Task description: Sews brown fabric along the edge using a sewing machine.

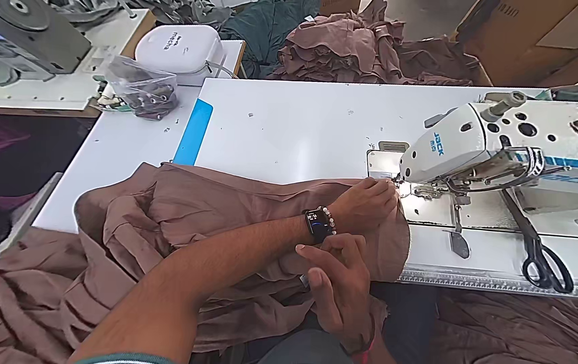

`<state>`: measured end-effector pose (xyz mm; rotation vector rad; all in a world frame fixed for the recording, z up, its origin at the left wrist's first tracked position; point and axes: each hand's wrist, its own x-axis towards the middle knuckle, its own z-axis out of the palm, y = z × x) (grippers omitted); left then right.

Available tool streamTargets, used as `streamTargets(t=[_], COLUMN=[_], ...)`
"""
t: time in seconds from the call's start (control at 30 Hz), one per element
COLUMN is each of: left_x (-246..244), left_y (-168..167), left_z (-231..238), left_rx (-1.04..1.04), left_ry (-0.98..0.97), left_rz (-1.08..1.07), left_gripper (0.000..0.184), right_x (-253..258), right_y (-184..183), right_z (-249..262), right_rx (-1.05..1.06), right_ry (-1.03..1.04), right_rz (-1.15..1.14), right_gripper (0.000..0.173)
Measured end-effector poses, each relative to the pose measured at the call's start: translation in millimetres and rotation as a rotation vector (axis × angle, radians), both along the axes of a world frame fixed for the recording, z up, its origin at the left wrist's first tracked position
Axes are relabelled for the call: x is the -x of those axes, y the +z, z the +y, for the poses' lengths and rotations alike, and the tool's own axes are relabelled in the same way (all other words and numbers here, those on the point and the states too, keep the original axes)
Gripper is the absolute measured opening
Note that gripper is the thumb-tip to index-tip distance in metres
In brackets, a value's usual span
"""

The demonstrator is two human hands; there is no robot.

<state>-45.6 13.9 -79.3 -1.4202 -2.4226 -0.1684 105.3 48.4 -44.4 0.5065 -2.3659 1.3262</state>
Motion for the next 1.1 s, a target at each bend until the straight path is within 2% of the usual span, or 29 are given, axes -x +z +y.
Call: streamTargets(t=[0.07, 0.1, 0.17, 0.27, 0.37, 0.57, 0.67, 0.73, 0.87, 0.97, 1.1], left_x=[-9, -9, 1, 3, 6, -1, -8, -7, 3, 3, -3], left_y=[31, 30, -8, -15, -22, 2, 26, 20, -15, -13, 7], left_z=[-7, -7, 0, 3, 3, 1, -2, -1, 2, 3, 2], left_rx=[0.194, 0.182, -0.020, 0.001, -0.075, -0.011, 0.131, 0.129, -0.017, -0.006, 0.019], left_ry=[0.031, 0.032, 0.004, 0.021, 0.005, 0.020, 0.028, 0.036, 0.016, 0.024, 0.044], left_rz=[-0.153, -0.152, -0.006, 0.044, 0.070, 0.125, 0.015, 0.029, 0.014, 0.044, 0.142], left_gripper=[0.037, 0.037, 0.033, 0.033, 0.033, 0.032, 0.036, 0.034, 0.033, 0.033, 0.031], right_x=[-3, -3, -1, 3, 8, 9, 4, -1, 0, 4, 7], right_y=[1, 1, -1, -2, -2, -6, -4, -1, 2, 0, -3], right_z=[0, 1, 4, 10, 15, 10, 6, 6, 6, 9, 11], right_rx=[0.002, -0.008, -0.017, -0.017, -0.020, -0.199, -0.187, -0.121, -0.083, -0.103, -0.166], right_ry=[-0.032, -0.060, -0.126, -0.202, -0.259, -0.232, -0.098, -0.040, -0.129, -0.203, -0.260], right_rz=[0.025, 0.028, 0.025, 0.003, -0.009, -0.094, -0.033, 0.034, 0.056, 0.013, -0.027], right_gripper=[0.055, 0.056, 0.057, 0.057, 0.058, 0.062, 0.063, 0.057, 0.058, 0.061, 0.060])
